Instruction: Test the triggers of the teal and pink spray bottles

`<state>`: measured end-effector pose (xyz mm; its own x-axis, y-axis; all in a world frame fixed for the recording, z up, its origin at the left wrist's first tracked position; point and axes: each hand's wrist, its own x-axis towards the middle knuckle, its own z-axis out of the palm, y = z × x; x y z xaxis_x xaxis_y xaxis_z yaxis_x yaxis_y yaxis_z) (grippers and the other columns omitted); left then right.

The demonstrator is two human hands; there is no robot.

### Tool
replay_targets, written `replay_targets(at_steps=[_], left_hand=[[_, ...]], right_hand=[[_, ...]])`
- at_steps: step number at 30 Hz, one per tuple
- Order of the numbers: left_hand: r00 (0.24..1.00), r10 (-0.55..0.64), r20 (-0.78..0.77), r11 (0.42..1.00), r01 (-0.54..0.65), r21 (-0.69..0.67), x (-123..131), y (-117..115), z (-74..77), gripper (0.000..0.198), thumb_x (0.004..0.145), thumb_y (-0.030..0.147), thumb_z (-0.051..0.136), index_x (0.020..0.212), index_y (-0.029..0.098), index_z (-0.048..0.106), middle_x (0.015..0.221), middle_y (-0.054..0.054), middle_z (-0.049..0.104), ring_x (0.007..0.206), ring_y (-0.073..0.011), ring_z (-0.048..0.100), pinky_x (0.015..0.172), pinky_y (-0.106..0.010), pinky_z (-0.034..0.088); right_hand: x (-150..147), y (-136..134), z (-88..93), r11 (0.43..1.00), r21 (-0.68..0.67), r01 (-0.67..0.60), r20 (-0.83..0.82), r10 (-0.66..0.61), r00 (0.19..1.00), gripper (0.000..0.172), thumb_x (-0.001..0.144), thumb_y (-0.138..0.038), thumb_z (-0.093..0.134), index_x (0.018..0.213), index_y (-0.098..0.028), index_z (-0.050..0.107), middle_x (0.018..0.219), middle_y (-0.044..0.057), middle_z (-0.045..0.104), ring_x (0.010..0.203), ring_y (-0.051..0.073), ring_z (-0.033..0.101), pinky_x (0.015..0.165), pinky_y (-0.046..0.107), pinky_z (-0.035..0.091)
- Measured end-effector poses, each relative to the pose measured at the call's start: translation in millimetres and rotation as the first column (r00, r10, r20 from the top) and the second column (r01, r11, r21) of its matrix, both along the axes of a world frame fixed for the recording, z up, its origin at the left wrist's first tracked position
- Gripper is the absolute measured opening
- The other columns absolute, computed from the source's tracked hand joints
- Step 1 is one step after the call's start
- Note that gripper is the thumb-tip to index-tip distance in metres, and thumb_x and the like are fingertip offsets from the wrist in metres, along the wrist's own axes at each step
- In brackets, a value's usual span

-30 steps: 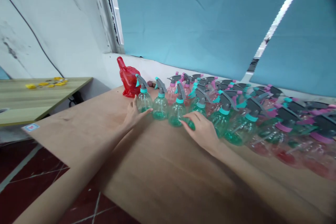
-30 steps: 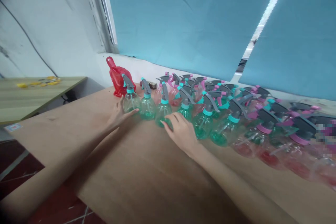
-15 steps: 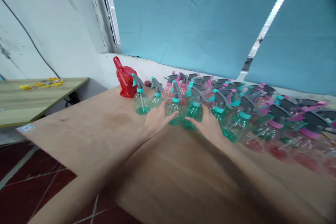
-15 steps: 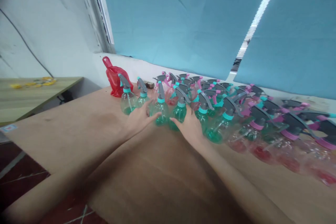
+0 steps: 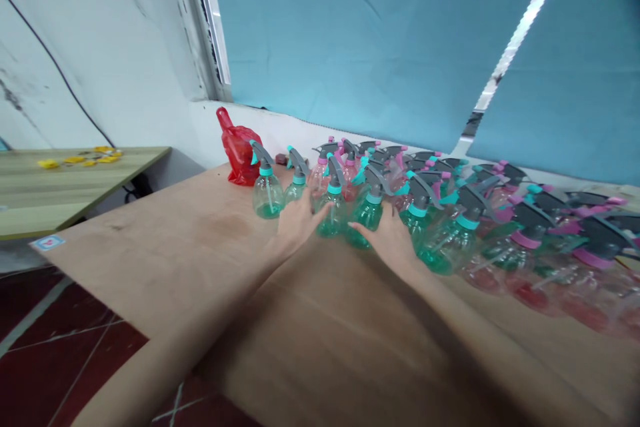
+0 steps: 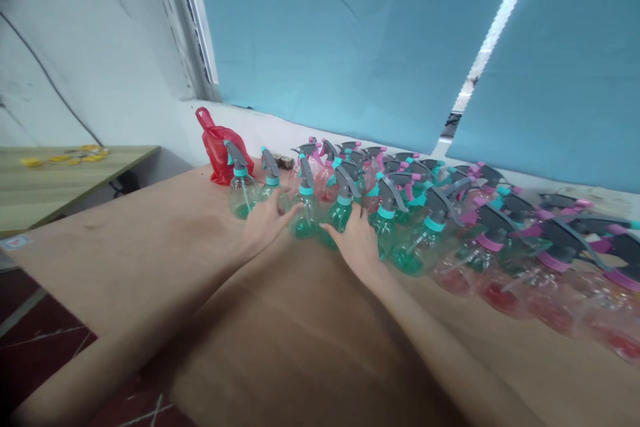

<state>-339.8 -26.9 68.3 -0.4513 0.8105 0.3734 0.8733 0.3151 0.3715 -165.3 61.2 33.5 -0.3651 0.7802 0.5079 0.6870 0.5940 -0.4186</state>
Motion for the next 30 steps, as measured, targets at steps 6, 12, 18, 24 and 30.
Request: replay_targets(at_steps=[6,12,18,24,30], left_hand=[[0.982,0.191,0.003,0.98,-0.191,0.052,-33,-17,-7.0,0.072,0.085,0.068,0.041,0.128,0.01,0.038,0.086,-0.015,0.068,0.087,-0.0357,0.066,0.07,-0.039,0.046],[0.977,0.215,-0.011,0.977,-0.215,0.005,-42,-5,-16.2,0.07,0.081,0.065,0.051,0.127,0.012,0.042,0.084,-0.017,0.069,0.085,-0.0379,0.067,0.07,-0.042,0.047],[0.989,0.145,0.012,0.988,-0.146,0.05,-49,-11,-17.4,0.064,0.081,0.061,0.053,0.127,0.017,0.044,0.077,-0.008,0.067,0.081,-0.0325,0.067,0.069,-0.038,0.047],[0.98,0.189,0.056,0.94,-0.197,0.277,-76,-25,-15.8,0.046,0.087,0.051,0.05,0.118,0.019,0.046,0.098,-0.01,0.061,0.093,-0.03,0.061,0.076,-0.04,0.047],[0.978,0.16,0.135,0.908,-0.2,0.367,-112,-22,-24.3,0.073,0.079,0.056,0.059,0.132,0.014,0.032,0.13,-0.022,0.041,0.117,-0.0403,0.047,0.09,-0.053,0.041]], right_hand=[[7,-15,-0.6,0.999,-0.004,-0.037,-0.034,0.037,0.999,0.094,0.075,-0.062,0.057,0.139,0.0,0.027,0.12,0.032,0.054,0.105,0.043,0.059,0.072,0.049,0.051],[34,-41,7.3,0.999,0.013,-0.048,-0.04,0.049,0.998,0.089,0.079,-0.059,0.054,0.142,-0.004,0.023,0.131,0.029,0.049,0.114,0.042,0.053,0.077,0.05,0.051],[62,-54,6.8,1.0,-0.01,-0.025,-0.007,0.025,1.0,0.078,0.079,-0.059,0.055,0.138,-0.014,0.031,0.128,0.02,0.055,0.087,0.031,0.066,0.068,0.042,0.052],[92,-33,0.3,0.985,0.139,0.098,-0.002,-0.099,0.995,0.048,0.082,-0.063,0.048,0.095,-0.018,0.057,0.091,0.01,0.067,0.055,0.021,0.06,0.057,0.036,0.045],[97,-6,-3.8,0.993,0.019,0.114,-0.038,-0.113,0.993,0.074,0.078,-0.066,0.051,0.128,-0.012,0.044,0.121,0.02,0.06,0.108,0.038,0.058,0.08,0.047,0.047]])
